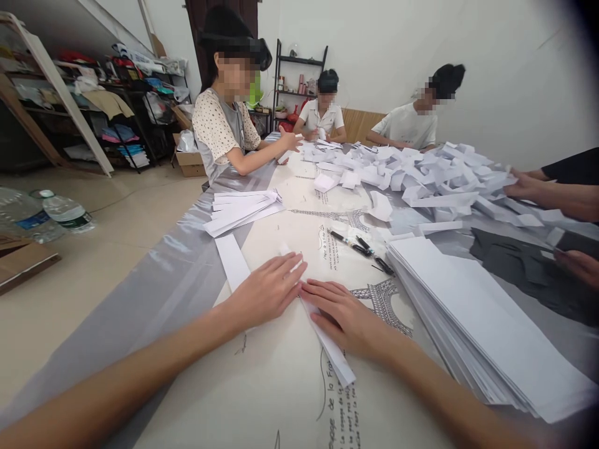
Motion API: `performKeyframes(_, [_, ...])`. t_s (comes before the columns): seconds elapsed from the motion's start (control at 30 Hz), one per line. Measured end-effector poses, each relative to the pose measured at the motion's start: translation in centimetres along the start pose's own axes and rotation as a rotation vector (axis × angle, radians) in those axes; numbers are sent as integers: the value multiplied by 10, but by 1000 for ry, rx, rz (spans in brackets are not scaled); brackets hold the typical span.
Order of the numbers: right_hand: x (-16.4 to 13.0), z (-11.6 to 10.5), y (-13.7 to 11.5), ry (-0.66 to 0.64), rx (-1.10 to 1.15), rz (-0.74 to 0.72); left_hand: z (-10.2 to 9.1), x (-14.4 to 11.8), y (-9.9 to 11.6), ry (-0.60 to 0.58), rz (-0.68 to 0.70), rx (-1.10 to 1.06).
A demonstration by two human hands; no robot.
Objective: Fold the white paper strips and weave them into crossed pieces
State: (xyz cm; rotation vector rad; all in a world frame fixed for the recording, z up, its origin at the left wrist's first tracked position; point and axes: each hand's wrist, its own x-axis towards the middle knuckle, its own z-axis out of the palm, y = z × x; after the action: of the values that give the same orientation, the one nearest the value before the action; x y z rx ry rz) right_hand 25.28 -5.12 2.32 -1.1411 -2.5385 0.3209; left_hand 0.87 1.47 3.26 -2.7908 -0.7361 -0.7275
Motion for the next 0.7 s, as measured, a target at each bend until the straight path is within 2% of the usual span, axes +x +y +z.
performKeyframes(0.13, [0, 0, 0, -6, 8, 11, 13, -5, 1, -189, -3, -29])
performKeyframes(0.2, [1, -1, 0, -10, 9, 11, 16, -10, -2, -246, -37, -55])
performKeyframes(0.47, [2, -4, -1, -24, 16, 9, 12, -9, -18, -333, -62, -201])
performKeyframes(0.57, [1, -5, -1, -35, 17, 17, 13, 2, -39, -284, -69, -313])
performKeyframes(0.7, [2, -6, -1, -40, 24, 16, 18, 28, -79, -250, 4, -549])
